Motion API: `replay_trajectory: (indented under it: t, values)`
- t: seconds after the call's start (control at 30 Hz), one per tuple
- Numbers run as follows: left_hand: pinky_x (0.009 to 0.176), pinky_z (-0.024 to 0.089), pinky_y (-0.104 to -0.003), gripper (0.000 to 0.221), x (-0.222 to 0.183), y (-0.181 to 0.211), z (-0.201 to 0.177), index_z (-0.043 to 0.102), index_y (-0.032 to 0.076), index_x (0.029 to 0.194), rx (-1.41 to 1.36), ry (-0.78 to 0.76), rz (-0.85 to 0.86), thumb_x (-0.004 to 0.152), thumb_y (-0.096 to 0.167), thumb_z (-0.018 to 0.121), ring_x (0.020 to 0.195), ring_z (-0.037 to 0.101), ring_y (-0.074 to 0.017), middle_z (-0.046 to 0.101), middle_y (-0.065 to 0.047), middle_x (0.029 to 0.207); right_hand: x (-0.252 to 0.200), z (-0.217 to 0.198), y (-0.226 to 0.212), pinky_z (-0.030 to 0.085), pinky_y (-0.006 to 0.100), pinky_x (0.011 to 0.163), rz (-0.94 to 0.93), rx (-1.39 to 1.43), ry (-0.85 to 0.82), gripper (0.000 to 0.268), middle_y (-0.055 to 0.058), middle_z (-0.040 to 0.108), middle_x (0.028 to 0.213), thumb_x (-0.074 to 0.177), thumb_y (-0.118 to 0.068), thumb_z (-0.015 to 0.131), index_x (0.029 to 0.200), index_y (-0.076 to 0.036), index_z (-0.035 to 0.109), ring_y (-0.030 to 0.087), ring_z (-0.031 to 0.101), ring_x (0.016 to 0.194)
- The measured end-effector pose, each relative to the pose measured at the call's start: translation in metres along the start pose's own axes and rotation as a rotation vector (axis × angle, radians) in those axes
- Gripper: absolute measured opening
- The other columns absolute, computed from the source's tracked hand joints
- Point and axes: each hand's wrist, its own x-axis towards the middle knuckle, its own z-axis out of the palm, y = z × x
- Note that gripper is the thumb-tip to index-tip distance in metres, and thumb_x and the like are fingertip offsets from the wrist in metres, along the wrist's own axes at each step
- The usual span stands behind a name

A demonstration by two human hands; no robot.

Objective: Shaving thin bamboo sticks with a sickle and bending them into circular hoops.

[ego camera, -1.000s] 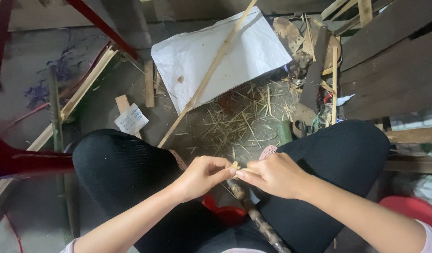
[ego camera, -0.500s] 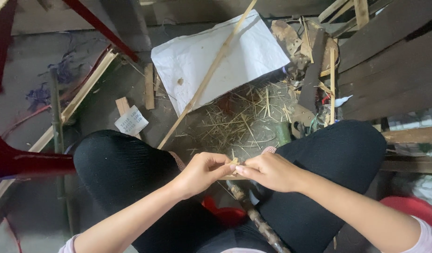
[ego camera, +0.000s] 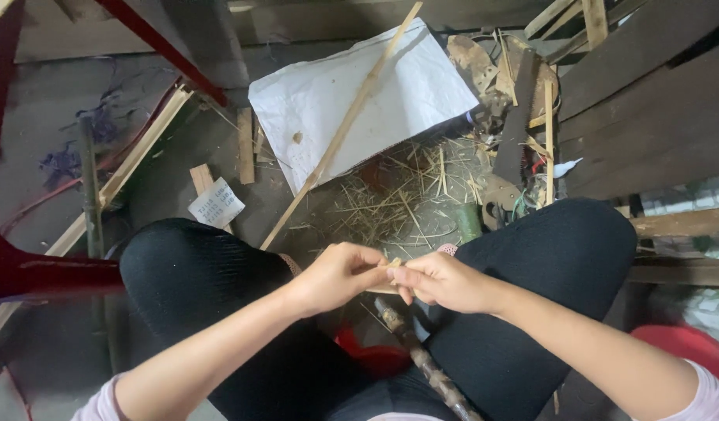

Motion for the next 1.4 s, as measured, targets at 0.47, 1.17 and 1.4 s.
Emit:
replay_trajectory:
  t: [0.47,1.17,1.4]
  values:
    - [0.094,0.053,-0.057,0.05,0.034,0.074,-0.071,0.062,0.004,0.133,0.209,0.008,0.174,0.104,0.043,0.048,0.109,0.068,-0.0406,0.07,-0.025,0.121,0.01,-0.036,0.0,0.038,0.02,0.047,-0.145,0.302,0.24,0.047,0.003,0.053,0.089,0.108,-0.024,0.045,0.07,-0.004,0.065,0.005,0.04,0.045]
    - [0.109,0.043,-0.045,0.071,-0.038,0.024,0.037,0.033,0.007,0.157,0.182,0.605,0.108,0.094,0.023,0.063,0.139,0.05,-0.0326,0.045,-0.019,0.155,-0.081,-0.203,0.033,0.042,0.014,0.093,-0.849,1.151,0.389,0.027,-0.017,0.07,0.085,0.126,-0.024,0.05,0.113,-0.018,0.073,-0.006,0.062,0.079]
    - [0.114,0.045,-0.043,0.063,-0.013,0.035,0.032,0.035,0.019,0.157,-0.427,0.506,0.086,0.098,0.038,0.047,0.144,0.052,-0.0263,0.052,-0.011,0.157,-0.045,-0.125,-0.023,0.037,0.018,0.076,-0.863,1.302,0.122,0.026,-0.009,0.055,0.058,0.112,-0.014,0.052,0.096,-0.009,0.072,0.0,0.04,0.047]
